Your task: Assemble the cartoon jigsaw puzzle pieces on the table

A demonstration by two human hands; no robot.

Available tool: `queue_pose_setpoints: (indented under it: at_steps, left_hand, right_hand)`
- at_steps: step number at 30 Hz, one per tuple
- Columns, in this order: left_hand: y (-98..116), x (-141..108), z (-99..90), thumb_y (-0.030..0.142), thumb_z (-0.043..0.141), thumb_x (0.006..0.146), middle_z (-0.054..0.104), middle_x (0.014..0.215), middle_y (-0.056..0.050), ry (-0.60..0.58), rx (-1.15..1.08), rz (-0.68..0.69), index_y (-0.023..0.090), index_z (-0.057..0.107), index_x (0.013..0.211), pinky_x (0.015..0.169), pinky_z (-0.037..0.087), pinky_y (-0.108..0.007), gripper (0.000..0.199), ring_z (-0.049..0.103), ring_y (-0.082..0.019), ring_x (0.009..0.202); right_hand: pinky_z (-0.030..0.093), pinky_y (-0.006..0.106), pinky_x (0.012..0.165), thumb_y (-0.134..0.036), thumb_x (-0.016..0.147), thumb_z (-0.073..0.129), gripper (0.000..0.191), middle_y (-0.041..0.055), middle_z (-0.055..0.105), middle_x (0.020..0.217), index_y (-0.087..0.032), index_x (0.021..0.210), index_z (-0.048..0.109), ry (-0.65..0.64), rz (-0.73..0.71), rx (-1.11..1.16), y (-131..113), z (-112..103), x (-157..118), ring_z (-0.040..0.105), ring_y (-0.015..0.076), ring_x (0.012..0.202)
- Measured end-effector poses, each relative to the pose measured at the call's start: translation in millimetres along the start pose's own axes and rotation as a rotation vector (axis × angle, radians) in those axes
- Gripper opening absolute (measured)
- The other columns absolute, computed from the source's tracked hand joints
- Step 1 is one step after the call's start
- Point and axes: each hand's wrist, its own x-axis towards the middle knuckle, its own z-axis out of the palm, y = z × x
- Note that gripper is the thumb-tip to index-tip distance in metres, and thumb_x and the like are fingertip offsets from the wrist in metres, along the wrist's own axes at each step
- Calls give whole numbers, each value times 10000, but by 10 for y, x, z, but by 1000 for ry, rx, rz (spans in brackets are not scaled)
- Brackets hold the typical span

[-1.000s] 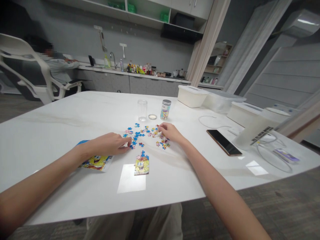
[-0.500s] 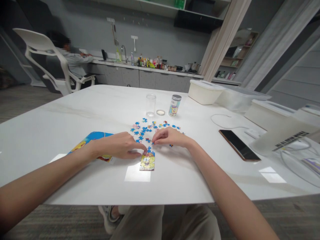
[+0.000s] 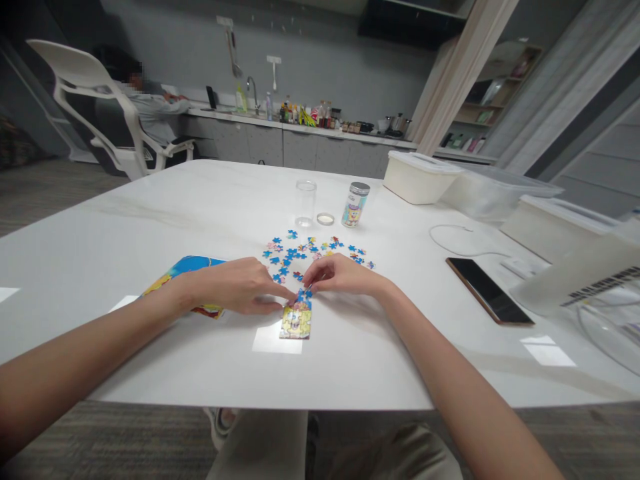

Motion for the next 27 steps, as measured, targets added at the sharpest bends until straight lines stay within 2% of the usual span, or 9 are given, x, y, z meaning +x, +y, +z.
queue_pose_setpoints:
  at_steps: [7, 11, 17, 22, 27]
  left_hand:
    - [5, 1, 28, 308, 493, 904, 665, 601, 3, -12, 7, 4, 299, 645, 1185, 533, 297, -259, 320, 495, -119, 479]
    - [8, 5, 12, 306, 500, 895, 648, 579, 14, -12, -12, -8, 315, 656, 1161, 524, 283, -256, 309, 479, -112, 468]
    - [8, 10, 5, 319, 510, 887, 630, 550, 17, 3, -36, -36, 315, 675, 1125, 508, 269, -252, 289, 465, -107, 452]
    - [19, 9, 8, 328, 515, 891, 632, 545, 10, 16, -31, -31, 300, 691, 1095, 525, 293, -247, 271, 496, -115, 477]
    - [20, 12, 1, 324, 517, 889, 631, 547, 7, -7, -44, -42, 305, 684, 1120, 524, 286, -248, 286, 492, -114, 472]
  right_hand:
    - [514, 288, 754, -262, 738, 708, 155, 47, 691, 898, -167, 859, 701, 18, 5, -57, -27, 2, -11, 632, 127, 792]
    - [509, 281, 717, -272, 750, 692, 165, 41, 695, 853, -169, 878, 709, 20, 40, -86, -81, 16, -25, 637, 130, 760]
    - [479, 251, 649, -250, 756, 663, 133, 36, 717, 825, -185, 845, 740, 10, 21, -195, -164, 51, -33, 622, 127, 724]
    - [485, 249, 641, -247, 762, 656, 142, 29, 714, 771, -181, 857, 739, -28, 71, -176, -143, 80, -26, 624, 125, 701]
    - [485, 256, 643, -243, 755, 662, 160, 36, 714, 811, -180, 885, 730, -14, 75, -201, -111, 65, -19, 621, 128, 714]
